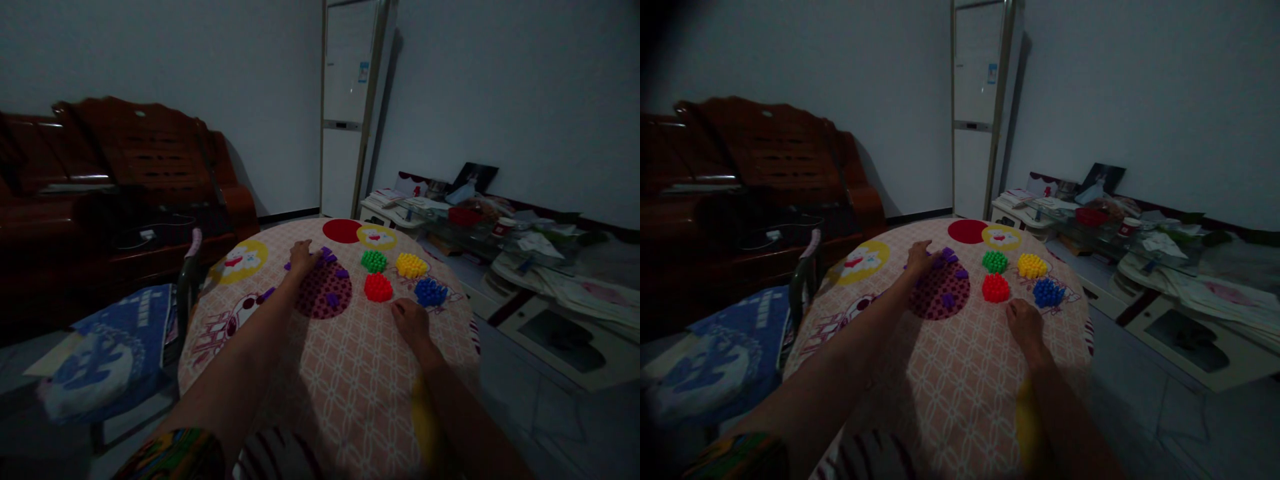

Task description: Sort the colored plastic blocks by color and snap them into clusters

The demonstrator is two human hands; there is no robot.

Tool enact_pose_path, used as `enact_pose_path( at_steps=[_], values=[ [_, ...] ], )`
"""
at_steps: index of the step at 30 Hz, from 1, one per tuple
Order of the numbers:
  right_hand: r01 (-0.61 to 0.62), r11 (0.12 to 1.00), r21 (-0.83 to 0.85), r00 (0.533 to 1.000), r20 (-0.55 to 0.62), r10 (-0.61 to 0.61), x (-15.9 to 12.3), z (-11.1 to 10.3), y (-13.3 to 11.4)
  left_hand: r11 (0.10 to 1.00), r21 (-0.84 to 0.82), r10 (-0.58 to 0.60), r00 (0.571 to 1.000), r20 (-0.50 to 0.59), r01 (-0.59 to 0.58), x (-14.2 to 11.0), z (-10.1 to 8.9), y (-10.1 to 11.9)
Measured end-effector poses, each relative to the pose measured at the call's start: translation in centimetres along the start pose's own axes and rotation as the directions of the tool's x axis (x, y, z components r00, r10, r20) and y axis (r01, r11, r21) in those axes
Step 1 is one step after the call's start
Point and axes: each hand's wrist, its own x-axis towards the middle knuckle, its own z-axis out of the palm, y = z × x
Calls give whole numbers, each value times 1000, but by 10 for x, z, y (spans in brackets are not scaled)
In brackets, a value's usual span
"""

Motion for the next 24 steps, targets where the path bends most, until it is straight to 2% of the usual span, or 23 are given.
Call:
enact_pose_path(
  at_steps=[4, 6, 8, 10, 13, 17, 20, 22, 24],
  values=[
    [-10, 999, 44, 1000, -29, 11, -1, 4, 0, 977, 119, -188, 978, 90, 177, 31, 9, -12],
    [-6, 999, 53, 999, -34, 8, -1, 6, 0, 967, 159, -220, 966, 138, 198, 40, 20, -11],
    [-4, 999, 51, 1000, -28, 6, -1, 8, 1, 963, 213, -206, 957, 202, 162, 46, 32, -4],
    [-10, 999, 51, 1000, -21, 11, 0, 8, 1, 960, 270, -150, 946, 288, 70, 48, 43, 7],
    [-19, 998, 62, 1000, -23, 20, 1, 6, 0, 934, 328, -8, 909, 416, -141, 43, 55, 24],
    [-21, 998, 65, 999, -23, 22, 2, 3, -2, 867, 311, 221, 860, 459, -389, 15, 59, 32],
    [-22, 998, 61, 1000, -14, 23, 1, 1, -3, 840, 231, 353, 819, 453, -490, -15, 50, 24],
    [-26, 998, 62, 999, -16, 28, 1, 1, -4, 829, 171, 411, 788, 458, -532, -34, 37, 16],
    [-33, 997, 63, 999, -18, 34, 0, 0, -4, 817, 85, 457, 729, 509, -571, -50, 19, 10]
  ],
)
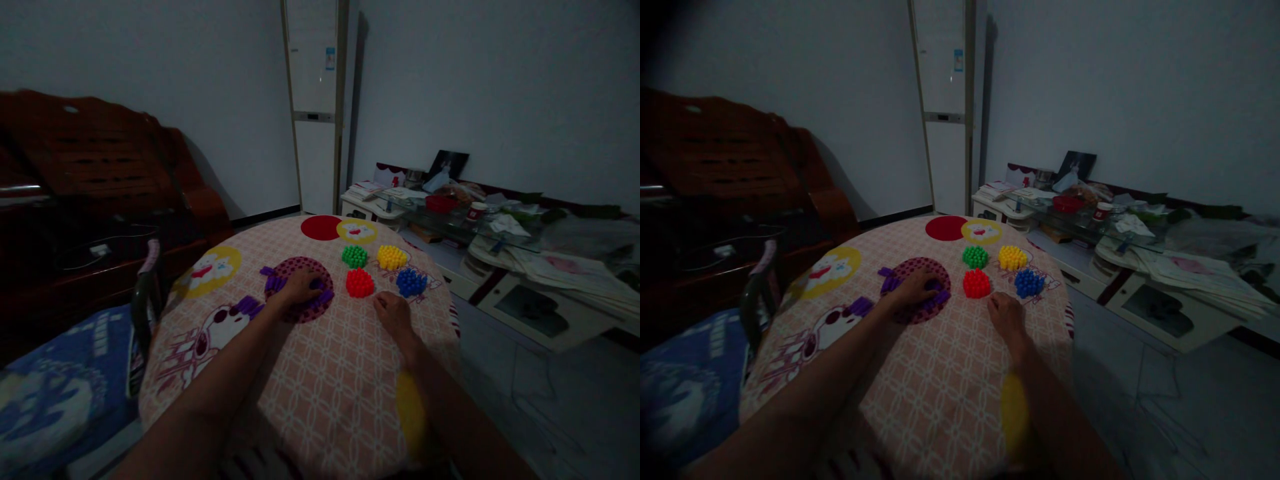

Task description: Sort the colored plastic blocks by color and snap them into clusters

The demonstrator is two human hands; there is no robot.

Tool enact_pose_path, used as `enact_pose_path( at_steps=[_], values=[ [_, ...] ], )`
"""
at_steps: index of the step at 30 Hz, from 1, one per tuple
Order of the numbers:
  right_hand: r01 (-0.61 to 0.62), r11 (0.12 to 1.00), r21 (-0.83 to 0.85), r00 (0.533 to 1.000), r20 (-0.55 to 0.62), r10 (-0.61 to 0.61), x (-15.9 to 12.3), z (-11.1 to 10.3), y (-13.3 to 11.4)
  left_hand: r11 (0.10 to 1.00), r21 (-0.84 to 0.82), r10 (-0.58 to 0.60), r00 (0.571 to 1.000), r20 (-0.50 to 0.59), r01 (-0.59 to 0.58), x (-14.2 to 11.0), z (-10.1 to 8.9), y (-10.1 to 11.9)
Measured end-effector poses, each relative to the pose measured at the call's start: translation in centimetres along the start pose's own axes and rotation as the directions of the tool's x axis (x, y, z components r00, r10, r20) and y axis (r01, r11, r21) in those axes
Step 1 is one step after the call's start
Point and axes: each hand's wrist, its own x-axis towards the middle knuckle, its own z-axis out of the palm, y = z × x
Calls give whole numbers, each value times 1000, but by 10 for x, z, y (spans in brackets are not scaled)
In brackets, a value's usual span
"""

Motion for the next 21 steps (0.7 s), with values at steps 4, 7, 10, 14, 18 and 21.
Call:
enact_pose_path(
  at_steps=[4, 7, 10, 14, 18, 21],
  values=[
    [-11, 1000, 19, 1000, 4, 11, 0, -1, 0, 960, -242, 176, 976, 132, -140, -29, -30, -7],
    [-19, 999, 29, 1000, 3, 19, 0, -1, 0, 973, -232, -34, 996, -79, 15, -30, -48, -25],
    [-19, 1000, 13, 1000, -2, 19, 0, -1, 0, 939, -134, -344, 888, -303, 318, -24, -47, -47],
    [-13, 1000, 0, 1000, -4, 13, -1, -1, -1, 813, -23, -575, 798, -178, 581, -21, -25, -61],
    [-14, 1000, -11, 1000, 3, 14, 0, -2, -1, 878, 47, -468, 874, -132, 477, -29, -8, -50],
    [-15, 1000, -10, 1000, 14, 15, 0, -3, -1, 936, 31, -344, 930, -130, 351, -36, -6, -34]
  ],
)
